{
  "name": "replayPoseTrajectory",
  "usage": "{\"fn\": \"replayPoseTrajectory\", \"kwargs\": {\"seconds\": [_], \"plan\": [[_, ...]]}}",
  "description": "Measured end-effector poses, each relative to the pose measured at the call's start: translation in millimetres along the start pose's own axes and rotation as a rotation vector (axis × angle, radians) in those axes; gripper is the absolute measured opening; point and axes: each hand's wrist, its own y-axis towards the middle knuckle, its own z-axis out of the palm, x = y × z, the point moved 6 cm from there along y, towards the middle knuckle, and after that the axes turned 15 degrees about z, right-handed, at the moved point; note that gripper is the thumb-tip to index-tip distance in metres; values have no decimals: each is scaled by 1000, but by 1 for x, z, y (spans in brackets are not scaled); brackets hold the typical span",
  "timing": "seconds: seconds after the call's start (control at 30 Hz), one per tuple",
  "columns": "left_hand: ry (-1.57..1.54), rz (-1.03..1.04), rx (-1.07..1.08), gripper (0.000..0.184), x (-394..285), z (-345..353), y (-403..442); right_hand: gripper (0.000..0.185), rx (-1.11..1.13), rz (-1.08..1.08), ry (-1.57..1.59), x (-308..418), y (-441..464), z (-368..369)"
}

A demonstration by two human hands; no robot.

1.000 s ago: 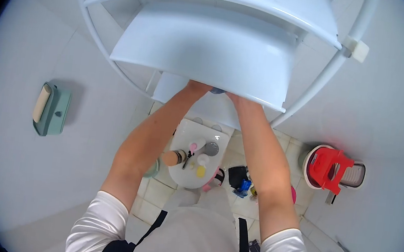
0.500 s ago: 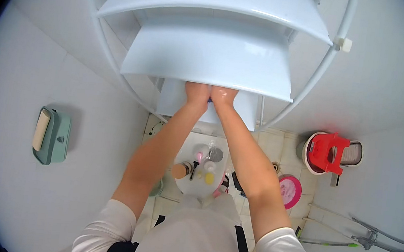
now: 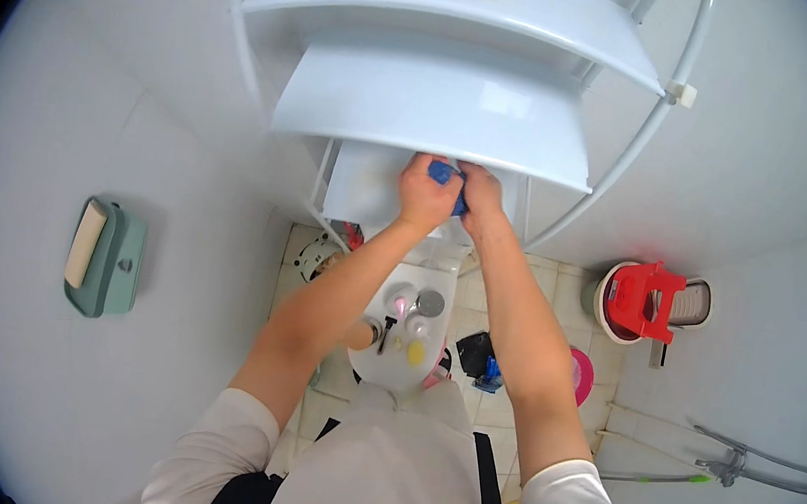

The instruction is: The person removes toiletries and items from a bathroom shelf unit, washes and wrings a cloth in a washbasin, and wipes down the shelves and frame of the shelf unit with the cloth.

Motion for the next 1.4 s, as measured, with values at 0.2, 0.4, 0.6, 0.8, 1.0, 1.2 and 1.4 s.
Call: {"fn": "replayPoseTrajectory", "kwargs": {"seconds": [0.2,0.4,0.6,0.8,1.0,1.2,1.4], "plan": [[-837,-859,50,34,-4,0,-79,31,-157,-318,-564,-29,-148,-32],[-1125,-960,401,44,-75,-11,-144,21,-399,-391,-641,-68,-251,-68],[-1149,-626,865,60,-124,-38,-217,15,-445,-537,-139,-104,-340,-104],[-862,-428,1187,71,-200,-79,-282,5,-578,-623,-167,-144,-433,-143],[-296,10,1290,27,-256,-115,-321,6,-709,-552,4,-207,-516,-272],[-897,-627,856,28,-315,-105,-362,10,-655,-463,241,-318,-595,-413],[-1173,-742,1096,25,-457,-54,-423,19,-569,-231,-231,-424,-642,-475]]}}
